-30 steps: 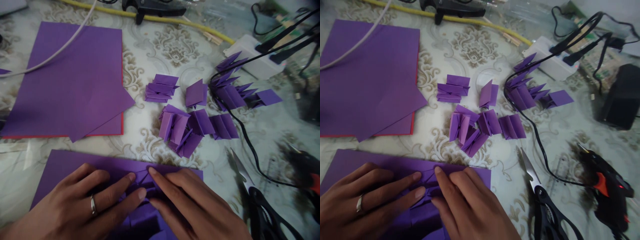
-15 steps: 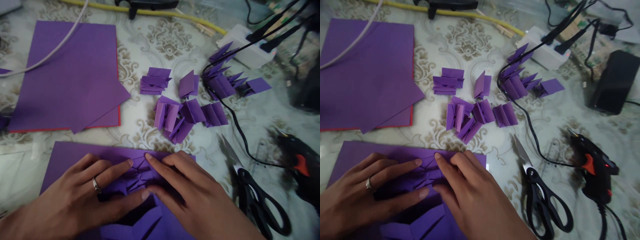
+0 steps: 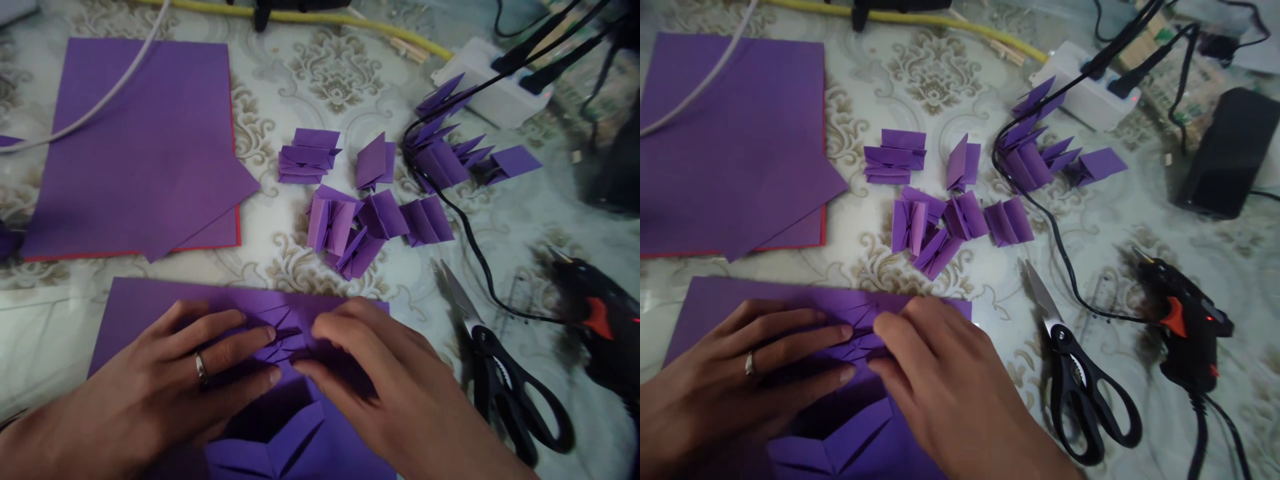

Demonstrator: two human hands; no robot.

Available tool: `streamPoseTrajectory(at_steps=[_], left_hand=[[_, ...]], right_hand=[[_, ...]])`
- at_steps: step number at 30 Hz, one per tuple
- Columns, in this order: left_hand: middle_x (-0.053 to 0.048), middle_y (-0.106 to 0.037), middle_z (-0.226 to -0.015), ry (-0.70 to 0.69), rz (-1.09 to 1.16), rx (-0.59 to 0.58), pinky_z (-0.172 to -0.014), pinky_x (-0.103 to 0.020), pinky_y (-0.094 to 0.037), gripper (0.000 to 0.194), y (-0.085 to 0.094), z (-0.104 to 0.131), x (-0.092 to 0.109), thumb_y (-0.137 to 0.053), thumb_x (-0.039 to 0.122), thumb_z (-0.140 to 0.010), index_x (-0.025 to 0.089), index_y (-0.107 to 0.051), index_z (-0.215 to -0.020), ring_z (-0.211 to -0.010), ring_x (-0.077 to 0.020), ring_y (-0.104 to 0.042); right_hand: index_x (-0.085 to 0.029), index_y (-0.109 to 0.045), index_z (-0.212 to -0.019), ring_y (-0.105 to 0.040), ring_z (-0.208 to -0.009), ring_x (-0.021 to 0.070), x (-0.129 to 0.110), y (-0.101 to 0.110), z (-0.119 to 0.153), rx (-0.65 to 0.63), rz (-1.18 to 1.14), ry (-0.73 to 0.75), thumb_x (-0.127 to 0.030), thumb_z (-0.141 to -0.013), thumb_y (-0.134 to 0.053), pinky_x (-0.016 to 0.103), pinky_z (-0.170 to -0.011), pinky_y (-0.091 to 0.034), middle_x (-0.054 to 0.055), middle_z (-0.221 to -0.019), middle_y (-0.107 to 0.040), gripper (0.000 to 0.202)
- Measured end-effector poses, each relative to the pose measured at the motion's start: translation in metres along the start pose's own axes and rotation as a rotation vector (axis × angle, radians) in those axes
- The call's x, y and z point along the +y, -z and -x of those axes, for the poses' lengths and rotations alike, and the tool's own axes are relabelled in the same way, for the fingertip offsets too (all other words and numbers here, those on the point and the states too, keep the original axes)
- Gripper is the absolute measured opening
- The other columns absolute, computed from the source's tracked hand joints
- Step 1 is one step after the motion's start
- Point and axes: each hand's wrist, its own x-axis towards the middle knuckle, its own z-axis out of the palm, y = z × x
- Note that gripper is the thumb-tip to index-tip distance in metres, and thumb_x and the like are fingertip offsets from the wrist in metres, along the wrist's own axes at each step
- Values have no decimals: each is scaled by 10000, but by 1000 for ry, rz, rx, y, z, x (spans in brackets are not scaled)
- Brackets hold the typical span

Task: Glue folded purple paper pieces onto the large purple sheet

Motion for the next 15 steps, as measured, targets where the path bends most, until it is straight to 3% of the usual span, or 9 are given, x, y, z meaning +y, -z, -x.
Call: streamPoseTrajectory(at_steps=[3,6,8,11,15], left_hand=[[-38,-687,-1393,0,70,-47,-1047,-456,-538,484,5,-8,1,-536,144,-1028,326,-560,-1475,-1248,-266,-641],[-72,-680,-1307,75,117,-5,-1052,-428,-547,463,5,-19,4,-585,174,-1025,253,-512,-1475,-1207,-245,-639],[-82,-658,-1265,129,128,43,-1043,-432,-554,357,2,-28,7,-584,210,-1030,216,-563,-1386,-1180,-252,-638],[-76,-655,-1085,113,127,64,-928,-444,-598,106,-2,-42,12,-597,223,-1005,194,-652,-1090,-1007,-256,-666],[-82,-654,-998,117,131,65,-878,-438,-606,93,1,-49,14,-564,158,-994,177,-654,-982,-937,-249,-659]], right_hand=[[-208,-698,-958,-648,-798,190,-4,5,-2,-81,-73,48,-219,-1063,-549,349,-751,-563,27,-878,-650,182],[-205,-737,-1018,-643,-807,195,-6,6,-4,-96,-108,72,-245,-1067,-547,351,-748,-555,40,-896,-650,200],[-203,-749,-1040,-651,-818,203,-6,4,-4,-91,-118,97,-246,-1063,-556,357,-752,-561,46,-907,-656,199],[-195,-760,-1013,-663,-826,207,-6,2,-3,-104,-122,114,-234,-1048,-581,360,-756,-574,51,-917,-666,187],[-202,-773,-1020,-675,-838,200,-7,3,-2,-115,-120,125,-212,-1015,-635,349,-755,-588,49,-929,-671,139]])
